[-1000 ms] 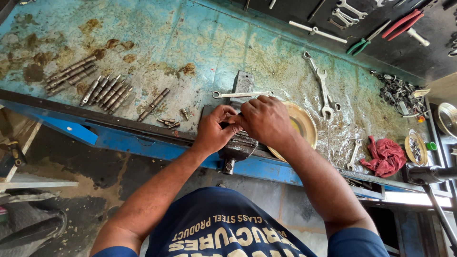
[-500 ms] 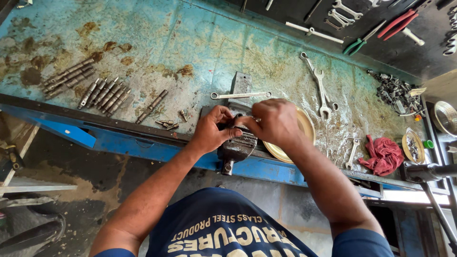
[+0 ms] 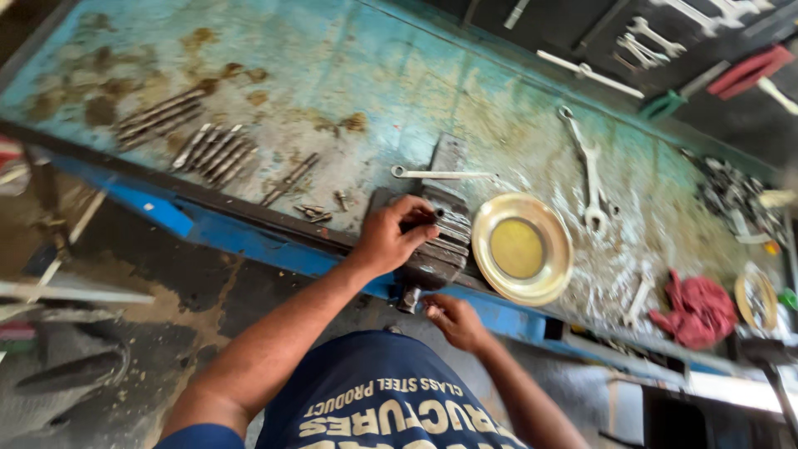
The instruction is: The person retrieves metal rods from a shelf and places them on a workbench. They then use a bench vise and wrench to secure and manipulate the rods, disassembling and reassembling small components while handling them one at a time.
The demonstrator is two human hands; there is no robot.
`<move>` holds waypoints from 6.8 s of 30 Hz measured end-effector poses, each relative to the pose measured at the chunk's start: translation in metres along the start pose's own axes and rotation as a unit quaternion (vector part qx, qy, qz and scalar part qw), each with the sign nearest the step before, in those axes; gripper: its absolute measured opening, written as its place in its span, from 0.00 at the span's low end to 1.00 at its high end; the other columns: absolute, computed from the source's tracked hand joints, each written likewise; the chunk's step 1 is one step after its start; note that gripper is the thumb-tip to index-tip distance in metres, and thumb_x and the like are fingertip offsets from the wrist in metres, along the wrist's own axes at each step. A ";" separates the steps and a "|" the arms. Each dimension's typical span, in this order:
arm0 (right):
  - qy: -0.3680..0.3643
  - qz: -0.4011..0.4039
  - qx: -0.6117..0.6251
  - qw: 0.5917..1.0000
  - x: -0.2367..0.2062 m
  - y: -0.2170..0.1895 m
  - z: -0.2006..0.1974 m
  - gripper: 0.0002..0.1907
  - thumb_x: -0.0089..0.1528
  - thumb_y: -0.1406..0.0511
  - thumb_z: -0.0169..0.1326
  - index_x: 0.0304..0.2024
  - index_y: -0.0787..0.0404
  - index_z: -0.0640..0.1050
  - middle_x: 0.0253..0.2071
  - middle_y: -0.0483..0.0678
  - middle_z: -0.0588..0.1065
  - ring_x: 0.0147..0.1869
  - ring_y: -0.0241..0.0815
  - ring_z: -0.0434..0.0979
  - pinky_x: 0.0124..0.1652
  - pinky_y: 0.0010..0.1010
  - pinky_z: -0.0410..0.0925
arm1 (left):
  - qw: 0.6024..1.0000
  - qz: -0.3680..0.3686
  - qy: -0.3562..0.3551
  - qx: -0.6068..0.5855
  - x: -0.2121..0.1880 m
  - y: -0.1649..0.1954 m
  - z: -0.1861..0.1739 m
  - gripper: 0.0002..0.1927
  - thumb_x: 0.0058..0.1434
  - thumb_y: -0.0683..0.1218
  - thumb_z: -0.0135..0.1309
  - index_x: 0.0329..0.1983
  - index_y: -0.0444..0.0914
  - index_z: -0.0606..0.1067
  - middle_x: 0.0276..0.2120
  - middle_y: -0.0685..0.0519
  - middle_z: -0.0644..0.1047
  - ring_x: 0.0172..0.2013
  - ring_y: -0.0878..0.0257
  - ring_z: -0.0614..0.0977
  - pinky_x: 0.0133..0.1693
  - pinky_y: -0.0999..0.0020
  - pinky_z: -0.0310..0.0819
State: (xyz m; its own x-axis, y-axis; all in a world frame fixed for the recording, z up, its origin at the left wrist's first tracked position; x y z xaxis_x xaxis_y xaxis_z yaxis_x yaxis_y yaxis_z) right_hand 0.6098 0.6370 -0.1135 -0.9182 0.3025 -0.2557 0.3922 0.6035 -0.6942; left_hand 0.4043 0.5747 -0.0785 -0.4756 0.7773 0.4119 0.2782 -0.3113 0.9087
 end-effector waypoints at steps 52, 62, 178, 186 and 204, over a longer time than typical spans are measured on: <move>0.312 0.199 0.507 0.778 -0.016 -0.014 0.095 0.42 0.63 0.70 0.54 0.78 0.59 0.54 0.62 0.57 0.72 0.51 0.46 0.74 0.45 0.37 0.72 | 0.977 0.110 -0.164 0.083 0.034 0.000 -0.031 0.16 0.61 0.49 0.61 0.50 0.37 0.78 0.40 0.44 0.82 0.41 0.49 0.85 0.44 0.57 0.79; 0.256 -0.095 0.149 0.950 -0.038 -0.059 0.066 0.20 0.62 0.74 0.57 0.57 0.68 0.77 0.51 0.54 0.80 0.60 0.43 0.78 0.58 0.33 0.68 | 0.973 -0.185 0.072 0.115 0.004 -0.071 -0.149 0.13 0.76 0.53 0.45 0.53 0.40 0.72 0.35 0.49 0.80 0.36 0.59 0.84 0.39 0.61 0.79; 0.187 0.173 0.048 0.966 0.059 -0.052 0.139 0.21 0.57 0.64 0.63 0.53 0.58 0.81 0.45 0.50 0.85 0.46 0.40 0.87 0.43 0.33 0.79 | 0.669 -0.486 -0.023 0.563 0.019 -0.099 -0.563 0.33 0.72 0.65 0.31 0.78 0.67 0.38 0.78 0.47 0.28 0.75 0.40 0.28 0.68 0.37 0.14; 0.171 0.171 0.016 0.970 0.074 -0.059 0.130 0.21 0.57 0.63 0.63 0.53 0.58 0.81 0.44 0.49 0.86 0.44 0.39 0.88 0.41 0.31 0.79 | 0.651 -0.417 0.053 0.632 0.023 -0.101 -0.581 0.34 0.71 0.64 0.31 0.78 0.62 0.41 0.78 0.47 0.31 0.75 0.44 0.28 0.65 0.33 0.12; 0.173 0.104 -0.026 0.979 0.110 -0.068 0.148 0.22 0.55 0.63 0.66 0.52 0.53 0.83 0.40 0.46 0.86 0.37 0.37 0.84 0.37 0.31 0.79 | 0.661 -0.198 -0.049 0.722 0.077 -0.129 -0.626 0.30 0.70 0.61 0.47 0.64 0.36 0.72 0.64 0.40 0.71 0.70 0.44 0.63 0.71 0.47 0.48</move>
State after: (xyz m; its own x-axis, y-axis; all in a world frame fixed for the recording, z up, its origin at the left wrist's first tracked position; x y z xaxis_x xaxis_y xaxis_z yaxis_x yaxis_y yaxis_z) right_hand 0.4739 0.5200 -0.1936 -0.7478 0.6491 -0.1394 0.5796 0.5360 -0.6138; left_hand -0.1908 0.3322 -0.1211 -0.7134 0.6949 0.0902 0.6881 0.7191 -0.0969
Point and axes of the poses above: each hand's wrist, its own x-axis towards the middle knuckle, its own z-axis out of the palm, y = z × x, the point moved 3 cm from there along x, towards the middle knuckle
